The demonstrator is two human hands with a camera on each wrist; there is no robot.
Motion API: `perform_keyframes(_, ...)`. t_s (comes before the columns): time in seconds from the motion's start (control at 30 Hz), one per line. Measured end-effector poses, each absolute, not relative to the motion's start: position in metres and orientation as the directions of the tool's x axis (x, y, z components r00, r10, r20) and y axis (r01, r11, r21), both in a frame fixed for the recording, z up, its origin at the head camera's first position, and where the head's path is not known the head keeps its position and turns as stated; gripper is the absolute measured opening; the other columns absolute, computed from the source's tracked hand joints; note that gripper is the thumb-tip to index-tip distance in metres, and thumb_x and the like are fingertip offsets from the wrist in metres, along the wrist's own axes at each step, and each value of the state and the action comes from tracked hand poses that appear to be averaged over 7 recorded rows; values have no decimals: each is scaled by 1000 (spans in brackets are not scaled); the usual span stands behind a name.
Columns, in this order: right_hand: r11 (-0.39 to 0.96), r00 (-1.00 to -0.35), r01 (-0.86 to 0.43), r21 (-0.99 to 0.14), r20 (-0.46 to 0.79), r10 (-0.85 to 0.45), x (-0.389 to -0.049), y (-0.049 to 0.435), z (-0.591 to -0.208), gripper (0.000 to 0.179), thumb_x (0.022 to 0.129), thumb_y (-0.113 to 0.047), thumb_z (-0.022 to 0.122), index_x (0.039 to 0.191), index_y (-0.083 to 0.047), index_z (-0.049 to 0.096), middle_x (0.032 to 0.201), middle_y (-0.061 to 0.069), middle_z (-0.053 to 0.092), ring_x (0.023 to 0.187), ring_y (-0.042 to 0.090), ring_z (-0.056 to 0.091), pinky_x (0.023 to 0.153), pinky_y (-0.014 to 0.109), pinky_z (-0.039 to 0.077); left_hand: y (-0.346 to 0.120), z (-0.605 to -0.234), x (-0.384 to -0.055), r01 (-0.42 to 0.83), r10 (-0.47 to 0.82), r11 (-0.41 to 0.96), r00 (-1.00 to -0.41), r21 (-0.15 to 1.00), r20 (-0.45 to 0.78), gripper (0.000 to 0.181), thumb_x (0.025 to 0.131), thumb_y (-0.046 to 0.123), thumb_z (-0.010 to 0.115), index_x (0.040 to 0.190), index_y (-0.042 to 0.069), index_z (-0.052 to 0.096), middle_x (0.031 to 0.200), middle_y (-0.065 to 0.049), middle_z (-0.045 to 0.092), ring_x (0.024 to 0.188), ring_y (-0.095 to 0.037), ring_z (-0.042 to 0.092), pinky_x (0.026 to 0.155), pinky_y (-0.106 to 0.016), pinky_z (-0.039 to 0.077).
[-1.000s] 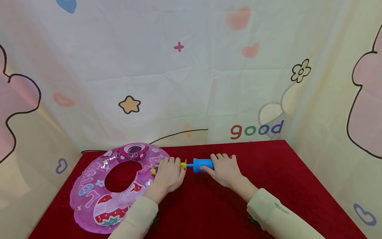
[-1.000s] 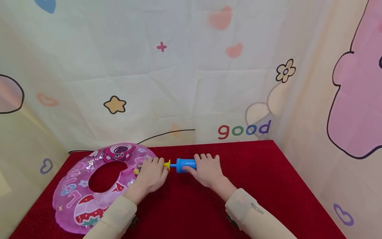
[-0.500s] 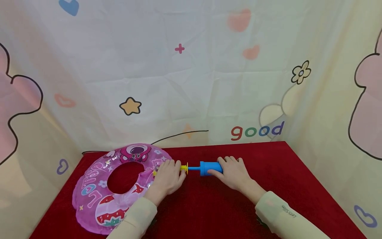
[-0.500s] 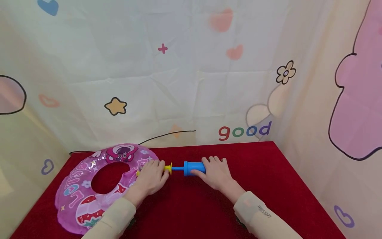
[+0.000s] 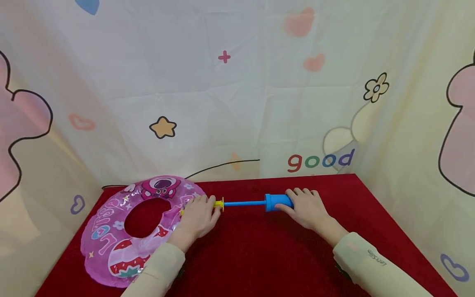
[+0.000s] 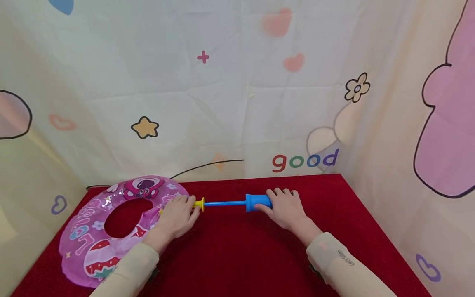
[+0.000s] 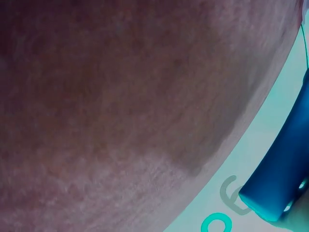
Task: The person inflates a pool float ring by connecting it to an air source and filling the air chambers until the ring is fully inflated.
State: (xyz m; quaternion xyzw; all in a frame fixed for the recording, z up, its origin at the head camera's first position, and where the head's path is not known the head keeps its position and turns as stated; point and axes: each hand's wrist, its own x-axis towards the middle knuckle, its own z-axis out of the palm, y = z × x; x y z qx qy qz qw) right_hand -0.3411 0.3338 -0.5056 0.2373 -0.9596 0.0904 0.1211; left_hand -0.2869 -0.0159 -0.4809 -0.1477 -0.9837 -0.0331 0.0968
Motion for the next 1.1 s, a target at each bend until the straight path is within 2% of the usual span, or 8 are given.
perform_keyframes(0.13,866,-850,-486,-118,293,-437,-338,327,-506,61,97,-66,54,121,-12,61,102,8,61,94,31,58,84,54,43,-15,-481,-286,302,294,953,-932,3,212,38,103,35,51,126,5,60,113,-15,63,109,-35,56,96,-57,46)
perform_keyframes(0.37,849,-832,-513,-124,315,-456,-336,295,-509,59,97,-67,53,120,-14,61,101,7,60,95,28,56,84,56,41,-15,-483,-287,326,326,945,-919,-38,221,39,103,29,47,129,3,59,116,-16,63,109,-33,54,94,-57,46)
perform_keyframes(0.63,852,-839,-507,-129,298,-455,-329,254,-503,66,97,-68,51,131,-13,61,113,10,63,103,31,57,85,57,42,-5,-482,-287,330,334,942,-916,-54,225,45,103,30,46,139,5,58,126,-17,63,117,-34,56,98,-59,44)
perform_keyframes(0.77,856,-843,-501,-127,295,-450,-323,236,-493,67,96,-70,50,131,-13,63,110,9,64,100,30,58,85,56,43,-6,-481,-288,335,333,942,-918,-28,216,48,104,32,45,142,6,57,131,-17,62,122,-34,55,101,-60,42)
perform_keyframes(0.9,858,-845,-499,-122,287,-450,-323,228,-487,67,95,-71,50,128,-15,64,105,6,63,97,27,58,84,53,43,-12,-482,-288,348,339,938,-912,-3,230,45,104,33,48,138,6,58,125,-15,63,117,-33,57,101,-56,44)
perform_keyframes(1.1,855,-843,-502,-131,294,-450,-332,244,-498,67,94,-74,49,122,-16,66,98,3,62,92,23,58,80,48,43,-22,-492,-292,339,326,941,-907,4,268,34,103,33,50,125,10,61,107,-9,63,103,-28,57,96,-50,47)
